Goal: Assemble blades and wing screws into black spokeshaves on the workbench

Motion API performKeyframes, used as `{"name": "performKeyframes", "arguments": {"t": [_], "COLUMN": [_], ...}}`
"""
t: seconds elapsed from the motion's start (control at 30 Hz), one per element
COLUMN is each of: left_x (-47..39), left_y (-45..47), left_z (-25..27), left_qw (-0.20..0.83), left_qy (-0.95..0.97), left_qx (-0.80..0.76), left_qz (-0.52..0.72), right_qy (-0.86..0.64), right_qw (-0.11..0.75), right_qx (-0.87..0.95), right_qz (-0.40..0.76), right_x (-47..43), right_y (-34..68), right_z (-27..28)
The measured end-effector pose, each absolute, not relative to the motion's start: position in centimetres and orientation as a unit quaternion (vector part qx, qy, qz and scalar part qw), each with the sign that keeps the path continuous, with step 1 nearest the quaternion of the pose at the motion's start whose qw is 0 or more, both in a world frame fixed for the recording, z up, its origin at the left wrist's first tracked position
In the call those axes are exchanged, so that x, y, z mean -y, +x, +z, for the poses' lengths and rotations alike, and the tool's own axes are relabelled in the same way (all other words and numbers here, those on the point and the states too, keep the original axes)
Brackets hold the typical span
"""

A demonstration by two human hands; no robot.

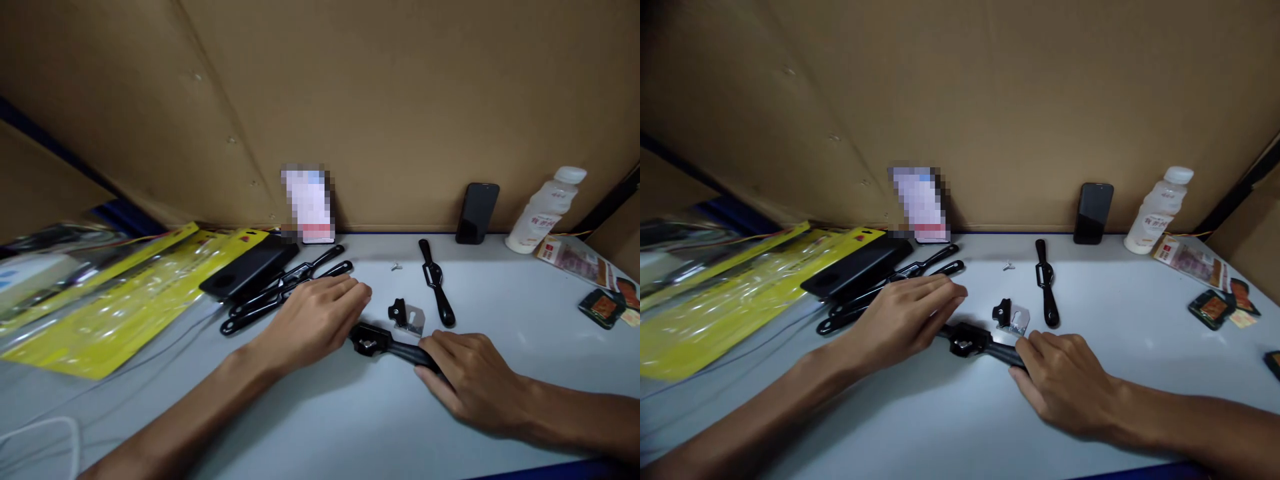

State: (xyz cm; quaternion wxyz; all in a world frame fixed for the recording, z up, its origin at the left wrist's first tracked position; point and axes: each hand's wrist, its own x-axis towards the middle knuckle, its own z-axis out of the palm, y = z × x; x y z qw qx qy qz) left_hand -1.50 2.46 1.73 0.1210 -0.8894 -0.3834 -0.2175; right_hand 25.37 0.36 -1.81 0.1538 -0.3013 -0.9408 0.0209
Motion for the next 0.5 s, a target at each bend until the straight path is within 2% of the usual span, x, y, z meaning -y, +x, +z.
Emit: {"name": "performKeyframes", "arguments": {"t": [0.13, 0.23, 0.5], "left_x": [-2.3, -1.7, -1.9], "left_y": [-1.4, -0.8, -1.0], "left_z": [1.9, 1.8, 1.8], "left_qw": [0.074, 0.037, 0.063], "left_qy": [-0.926, -0.933, -0.923], "left_qx": [0.359, 0.356, 0.369], "left_qz": [-0.091, -0.039, -0.095], "right_qy": [-0.303, -0.309, -0.313], "right_qw": [0.158, 0.145, 0.131], "right_qx": [0.939, 0.939, 0.940], "right_qz": [0.038, 0.042, 0.021], "right_x": [-0.6, -0.5, -0.5], "right_y": [25.3, 25.3, 25.5], "right_z": [-2.0, -2.2, -2.5]}}
